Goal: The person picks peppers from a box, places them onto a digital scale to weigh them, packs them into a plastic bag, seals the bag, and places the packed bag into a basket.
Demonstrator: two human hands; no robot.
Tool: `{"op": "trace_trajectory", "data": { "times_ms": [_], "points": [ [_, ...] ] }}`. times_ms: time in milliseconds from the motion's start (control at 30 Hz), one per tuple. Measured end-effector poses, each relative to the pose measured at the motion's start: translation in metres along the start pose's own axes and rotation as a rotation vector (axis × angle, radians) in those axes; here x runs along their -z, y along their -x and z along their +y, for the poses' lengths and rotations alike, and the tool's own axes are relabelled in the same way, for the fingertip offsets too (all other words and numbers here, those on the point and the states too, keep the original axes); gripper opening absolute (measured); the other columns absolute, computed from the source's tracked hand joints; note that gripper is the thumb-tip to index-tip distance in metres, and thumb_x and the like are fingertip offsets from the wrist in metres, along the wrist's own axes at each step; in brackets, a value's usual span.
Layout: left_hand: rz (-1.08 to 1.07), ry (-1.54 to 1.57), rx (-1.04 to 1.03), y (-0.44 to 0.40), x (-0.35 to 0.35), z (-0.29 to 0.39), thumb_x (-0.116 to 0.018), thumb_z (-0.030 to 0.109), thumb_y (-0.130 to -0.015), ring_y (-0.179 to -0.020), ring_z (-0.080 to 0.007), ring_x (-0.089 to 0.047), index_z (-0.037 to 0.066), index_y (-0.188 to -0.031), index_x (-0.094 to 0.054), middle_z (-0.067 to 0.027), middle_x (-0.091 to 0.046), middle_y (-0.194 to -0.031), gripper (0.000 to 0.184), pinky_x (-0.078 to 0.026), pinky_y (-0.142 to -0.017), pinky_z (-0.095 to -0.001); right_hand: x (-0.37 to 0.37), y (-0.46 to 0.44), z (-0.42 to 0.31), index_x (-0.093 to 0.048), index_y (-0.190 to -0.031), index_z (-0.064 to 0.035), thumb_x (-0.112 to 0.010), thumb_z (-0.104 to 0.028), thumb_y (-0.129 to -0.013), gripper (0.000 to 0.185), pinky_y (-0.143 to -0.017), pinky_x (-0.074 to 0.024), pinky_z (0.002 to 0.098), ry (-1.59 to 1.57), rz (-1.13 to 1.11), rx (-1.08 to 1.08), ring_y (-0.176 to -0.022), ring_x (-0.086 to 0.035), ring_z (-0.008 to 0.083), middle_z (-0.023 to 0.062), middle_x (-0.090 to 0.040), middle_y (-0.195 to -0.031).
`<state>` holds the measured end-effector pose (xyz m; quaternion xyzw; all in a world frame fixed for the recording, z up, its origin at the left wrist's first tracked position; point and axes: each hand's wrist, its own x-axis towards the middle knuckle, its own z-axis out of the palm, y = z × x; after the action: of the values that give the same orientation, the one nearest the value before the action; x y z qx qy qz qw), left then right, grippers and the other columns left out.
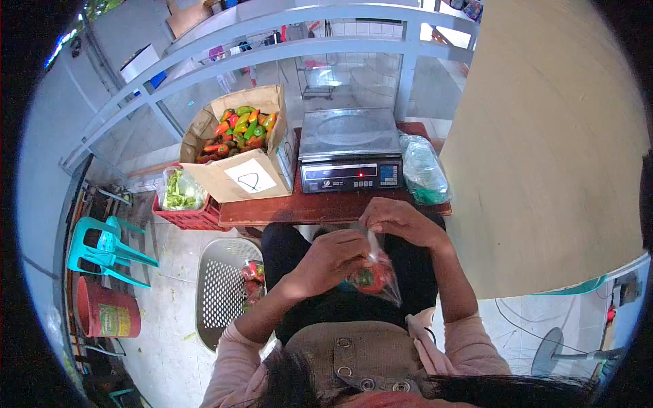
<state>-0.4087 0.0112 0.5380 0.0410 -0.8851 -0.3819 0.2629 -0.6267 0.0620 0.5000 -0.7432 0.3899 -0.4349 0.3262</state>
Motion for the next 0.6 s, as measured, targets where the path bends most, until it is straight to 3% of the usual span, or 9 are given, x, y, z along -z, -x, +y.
{"op": "trace_trajectory", "data": {
  "times_ms": [33, 100, 167, 233, 300, 367, 433, 533, 600],
  "points": [
    [0.004, -0.006, -0.042, -0.008, 0.004, 0.007, -0.065, 0.012, -0.075, -0.078, -0.0309, -0.058, 0.002, -0.082, -0.055, -0.0105, -0.056, -0.083, 0.016, -0.046, -0.069, -0.0374, -0.002, -0.006, -0.004, -0.059, -0.090, -0.0020, -0.058, -0.015, -0.085, 0.014, -0.081, -0.0440, 0.0332, -0.192, -0.026, 0.004, -0.092, -0.056, 0.0220, 0.0092, -0.057, -0.096],
    [0.013, -0.024, -0.134, -0.025, 0.012, 0.012, -0.069, 0.012, -0.073, -0.080, -0.0286, -0.061, 0.003, -0.084, -0.059, -0.0091, -0.060, -0.088, 0.017, -0.048, -0.072, -0.0349, -0.026, -0.002, -0.044, -0.058, -0.094, -0.0040, -0.055, -0.022, -0.088, 0.019, -0.085, -0.0446, 0.0343, -0.256, 0.279, -0.147, -0.093, -0.056, 0.0219, 0.0078, -0.058, -0.098],
    [0.066, 0.086, -0.087, -0.039, 0.011, 0.004, -0.066, 0.007, -0.074, -0.076, -0.0276, -0.059, 0.002, -0.083, -0.056, -0.0100, -0.056, -0.081, 0.014, -0.047, -0.068, -0.0335, -0.058, 0.012, -0.053, -0.057, -0.097, -0.0060, -0.053, -0.027, -0.090, 0.023, -0.082, -0.0466, 0.0340, -0.775, 0.559, -0.328, -0.089, -0.057, 0.0219, 0.0069, -0.057, -0.096],
    [0.147, 0.124, -0.036, -0.045, 0.008, -0.006, -0.064, 0.003, -0.074, -0.073, -0.0257, -0.058, 0.000, -0.082, -0.054, -0.0102, -0.054, -0.077, 0.013, -0.046, -0.066, -0.0318, -0.091, 0.027, -0.010, -0.056, -0.098, -0.0081, -0.052, -0.031, -0.091, 0.024, -0.072, -0.0499, 0.0324, -1.776, 0.758, -0.520, -0.080, -0.057, 0.0220, 0.0067, -0.056, -0.088],
    [0.264, 0.084, 0.011, -0.047, 0.005, -0.017, -0.064, 0.000, -0.074, -0.072, -0.0231, -0.058, 0.000, -0.081, -0.054, -0.0099, -0.054, -0.077, 0.012, -0.045, -0.064, -0.0299, -0.123, 0.009, 0.032, -0.054, -0.090, -0.0078, -0.055, -0.031, -0.090, 0.023, -0.062, -0.0458, 0.0294, -1.939, 0.378, -0.260, -0.067, -0.052, 0.0167, 0.0043, -0.050, -0.076],
    [0.328, 0.008, 0.073, -0.041, 0.000, -0.036, -0.062, -0.002, -0.074, -0.069, -0.0221, -0.057, -0.001, -0.081, -0.054, -0.0101, -0.053, -0.075, 0.011, -0.044, -0.060, -0.0293, -0.135, 0.004, 0.051, -0.053, -0.089, -0.0089, -0.053, -0.034, -0.090, 0.025, -0.052, -0.0423, 0.0276, -1.905, 0.136, -0.130, -0.057, -0.046, 0.0145, 0.0019, -0.044, -0.066],
    [0.345, -0.077, 0.208, -0.033, 0.000, -0.046, -0.062, -0.002, -0.074, -0.067, -0.0240, -0.056, -0.001, -0.081, -0.054, -0.0108, -0.052, -0.074, 0.011, -0.043, -0.060, -0.0300, -0.135, 0.001, 0.050, -0.054, -0.094, -0.0114, -0.045, -0.040, -0.094, 0.030, -0.041, -0.0394, 0.0270, -1.718, 0.042, -0.135, -0.049, -0.041, 0.0154, -0.0005, -0.039, -0.060],
    [0.345, -0.238, 0.223, -0.022, 0.000, -0.059, -0.061, -0.002, -0.074, -0.067, -0.0269, -0.054, 0.000, -0.082, -0.053, -0.0119, -0.051, -0.074, 0.012, -0.043, -0.060, -0.0314, -0.117, 0.013, 0.006, -0.048, -0.081, -0.0103, -0.043, -0.034, -0.096, 0.028, -0.038, -0.0301, 0.0206, -1.349, 0.362, -0.452, -0.042, -0.034, 0.0107, -0.0021, -0.038, -0.059],
    [0.348, -0.263, 0.133, -0.014, -0.006, -0.070, -0.062, -0.001, -0.073, -0.068, -0.0285, -0.054, 0.000, -0.082, -0.053, -0.0121, -0.051, -0.075, 0.013, -0.043, -0.061, -0.0326, -0.096, 0.028, -0.002, -0.049, -0.079, -0.0073, -0.048, -0.029, -0.094, 0.026, -0.044, -0.0363, 0.0243, -0.748, 0.425, -0.510, -0.048, -0.041, 0.0132, 0.0010, -0.043, -0.062]
  ]
}}
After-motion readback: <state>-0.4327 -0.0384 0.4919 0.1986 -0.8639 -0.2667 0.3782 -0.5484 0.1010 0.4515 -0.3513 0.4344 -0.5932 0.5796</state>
